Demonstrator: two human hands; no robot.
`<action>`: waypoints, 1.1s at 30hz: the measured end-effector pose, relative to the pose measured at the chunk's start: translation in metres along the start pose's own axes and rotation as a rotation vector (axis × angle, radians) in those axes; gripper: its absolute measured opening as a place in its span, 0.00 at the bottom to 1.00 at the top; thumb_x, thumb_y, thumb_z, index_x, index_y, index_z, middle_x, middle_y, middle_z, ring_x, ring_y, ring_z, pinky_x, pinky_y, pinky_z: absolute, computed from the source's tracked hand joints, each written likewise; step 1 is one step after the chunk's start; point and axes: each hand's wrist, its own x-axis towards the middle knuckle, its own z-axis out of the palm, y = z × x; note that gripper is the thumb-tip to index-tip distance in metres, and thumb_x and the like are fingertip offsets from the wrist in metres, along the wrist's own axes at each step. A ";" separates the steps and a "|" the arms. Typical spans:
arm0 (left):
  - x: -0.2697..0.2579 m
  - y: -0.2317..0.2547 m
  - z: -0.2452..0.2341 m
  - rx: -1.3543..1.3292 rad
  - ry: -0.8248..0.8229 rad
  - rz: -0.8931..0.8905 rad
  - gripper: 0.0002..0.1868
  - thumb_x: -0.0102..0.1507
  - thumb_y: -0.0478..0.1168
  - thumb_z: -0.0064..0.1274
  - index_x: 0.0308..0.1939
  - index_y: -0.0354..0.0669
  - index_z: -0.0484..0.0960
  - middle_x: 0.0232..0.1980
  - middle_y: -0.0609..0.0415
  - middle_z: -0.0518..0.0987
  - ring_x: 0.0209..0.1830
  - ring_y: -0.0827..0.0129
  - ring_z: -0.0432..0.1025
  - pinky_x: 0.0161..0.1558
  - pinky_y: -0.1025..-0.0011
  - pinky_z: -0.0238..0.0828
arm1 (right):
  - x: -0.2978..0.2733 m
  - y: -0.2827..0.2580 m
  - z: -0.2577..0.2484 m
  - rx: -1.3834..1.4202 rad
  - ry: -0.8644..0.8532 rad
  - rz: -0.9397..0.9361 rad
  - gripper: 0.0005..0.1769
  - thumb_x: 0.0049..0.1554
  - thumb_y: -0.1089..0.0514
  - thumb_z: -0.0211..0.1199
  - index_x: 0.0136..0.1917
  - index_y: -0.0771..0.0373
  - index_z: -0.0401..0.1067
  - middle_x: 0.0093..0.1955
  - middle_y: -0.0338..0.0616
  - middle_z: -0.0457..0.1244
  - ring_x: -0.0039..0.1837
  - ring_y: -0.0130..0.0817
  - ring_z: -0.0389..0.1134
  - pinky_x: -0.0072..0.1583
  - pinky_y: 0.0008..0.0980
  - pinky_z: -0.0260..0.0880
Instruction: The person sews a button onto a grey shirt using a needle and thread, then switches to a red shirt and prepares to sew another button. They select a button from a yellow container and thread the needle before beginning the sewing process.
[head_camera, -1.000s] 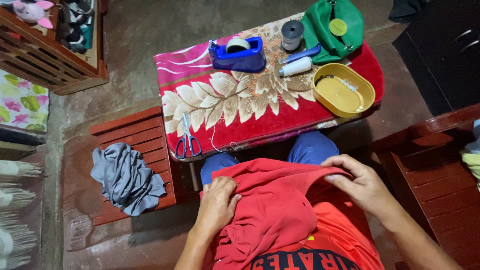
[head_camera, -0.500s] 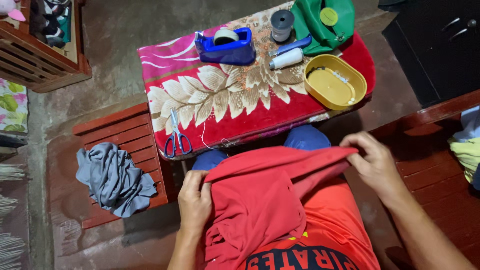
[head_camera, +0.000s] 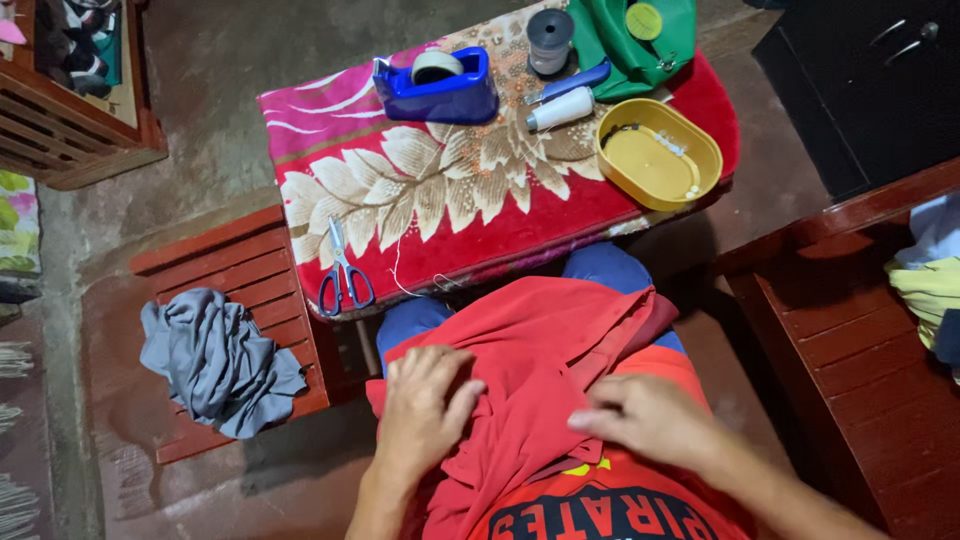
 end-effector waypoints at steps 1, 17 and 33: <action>0.000 0.001 0.002 0.010 -0.015 0.033 0.24 0.53 0.40 0.64 0.51 0.35 0.80 0.47 0.45 0.77 0.48 0.51 0.69 0.49 0.57 0.60 | 0.002 0.001 0.011 0.056 -0.053 0.035 0.19 0.61 0.47 0.70 0.48 0.67 0.78 0.43 0.52 0.65 0.43 0.40 0.63 0.48 0.35 0.69; 0.011 -0.024 0.008 0.222 -0.141 -0.156 0.05 0.56 0.33 0.56 0.35 0.44 0.78 0.38 0.51 0.78 0.45 0.53 0.73 0.46 0.56 0.63 | 0.055 0.032 -0.083 0.040 0.190 0.014 0.22 0.64 0.39 0.63 0.53 0.60 0.79 0.42 0.53 0.69 0.44 0.45 0.70 0.49 0.39 0.72; 0.055 -0.028 0.059 0.018 0.013 -0.101 0.07 0.58 0.32 0.55 0.40 0.40 0.80 0.42 0.45 0.81 0.46 0.48 0.75 0.47 0.53 0.67 | 0.125 0.050 -0.062 0.224 0.694 -0.244 0.13 0.49 0.64 0.63 0.50 0.62 0.71 0.52 0.47 0.67 0.51 0.42 0.70 0.53 0.37 0.71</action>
